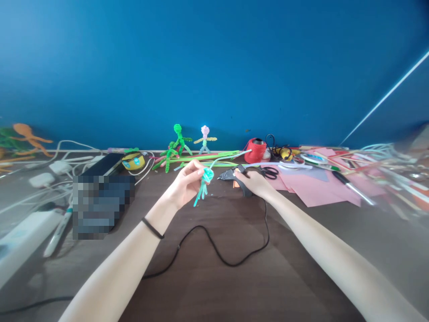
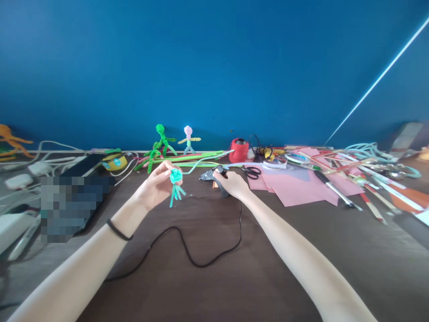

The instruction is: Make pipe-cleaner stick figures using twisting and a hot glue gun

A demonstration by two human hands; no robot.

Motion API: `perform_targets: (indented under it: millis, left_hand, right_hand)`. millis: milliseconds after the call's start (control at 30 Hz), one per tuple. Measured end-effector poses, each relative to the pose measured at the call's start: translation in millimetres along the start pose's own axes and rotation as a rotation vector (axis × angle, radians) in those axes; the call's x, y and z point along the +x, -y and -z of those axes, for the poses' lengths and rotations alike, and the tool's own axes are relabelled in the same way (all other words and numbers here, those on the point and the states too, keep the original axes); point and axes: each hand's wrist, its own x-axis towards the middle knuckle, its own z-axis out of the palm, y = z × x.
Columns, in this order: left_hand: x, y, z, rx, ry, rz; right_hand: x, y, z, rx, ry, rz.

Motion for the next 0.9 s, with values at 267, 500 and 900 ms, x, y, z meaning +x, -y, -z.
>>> perform_targets:
  millis: [267, 500, 900]
  left_hand:
    - [0, -1, -2.0, -0.002, -0.003, 0.009]
    - [0, 2, -2.7, -0.001, -0.013, 0.018]
    - [0, 7, -12.1, 0.042, -0.013, -0.051]
  right_hand:
    - [-4, 3, 3, -0.427, -0.002, -0.095]
    - [-7, 7, 0, -0.498, -0.231, 0.048]
    - [-62, 56, 4, 0.089, -0.275, 0.888]
